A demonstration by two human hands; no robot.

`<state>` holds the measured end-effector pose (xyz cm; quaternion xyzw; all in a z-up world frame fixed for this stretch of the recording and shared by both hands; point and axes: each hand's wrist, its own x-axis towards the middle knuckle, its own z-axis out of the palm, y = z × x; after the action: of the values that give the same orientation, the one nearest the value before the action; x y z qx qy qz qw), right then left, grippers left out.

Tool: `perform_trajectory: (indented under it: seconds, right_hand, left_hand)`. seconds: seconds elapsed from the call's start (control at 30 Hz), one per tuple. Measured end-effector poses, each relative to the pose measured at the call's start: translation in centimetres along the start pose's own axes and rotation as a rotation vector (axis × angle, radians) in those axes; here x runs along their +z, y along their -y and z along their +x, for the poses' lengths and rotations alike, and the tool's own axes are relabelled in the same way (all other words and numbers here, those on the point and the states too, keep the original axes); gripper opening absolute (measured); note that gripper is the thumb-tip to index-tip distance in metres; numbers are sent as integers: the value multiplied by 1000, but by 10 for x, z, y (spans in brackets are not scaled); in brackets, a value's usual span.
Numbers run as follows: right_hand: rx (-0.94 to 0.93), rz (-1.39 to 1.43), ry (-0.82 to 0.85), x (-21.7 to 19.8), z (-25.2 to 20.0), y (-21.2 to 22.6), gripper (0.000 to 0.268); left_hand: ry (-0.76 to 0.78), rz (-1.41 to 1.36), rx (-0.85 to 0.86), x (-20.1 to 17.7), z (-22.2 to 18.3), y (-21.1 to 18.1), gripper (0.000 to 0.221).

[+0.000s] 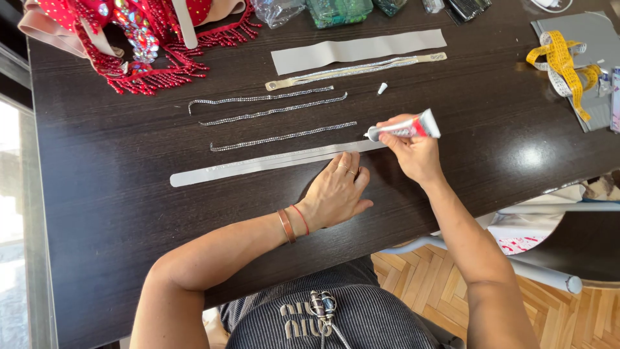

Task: Applying glue to fabric strips and attaching decorative chains to them.

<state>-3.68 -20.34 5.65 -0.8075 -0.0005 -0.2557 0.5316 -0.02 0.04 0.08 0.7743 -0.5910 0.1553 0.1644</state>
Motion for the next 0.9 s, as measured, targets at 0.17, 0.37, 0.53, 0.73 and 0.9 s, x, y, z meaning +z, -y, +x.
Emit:
perform_trajectory:
  seconds: [0.17,0.37,0.53,0.73,0.9]
  right_hand:
    - [-499,-558,163,-8,14,49,14]
    - [-902,-1452,63,-73,53,23,12]
    - [-720,-1619,28,-124,62,-50,9]
    - [-620,-1888,66,-143,55,-83,20]
    - [-119,-1812,383,-139,48,-65,24]
  left_hand:
    - [-56,-25,15,-9,0,-5,78]
    - [-10,-51,86,-78,-38,-21,60]
    - [52,-249,75,-127,-90,19,11]
    - [445,554,-308,-193,-120,122,18]
    - [-32,235,-495,-161,-144,171,30]
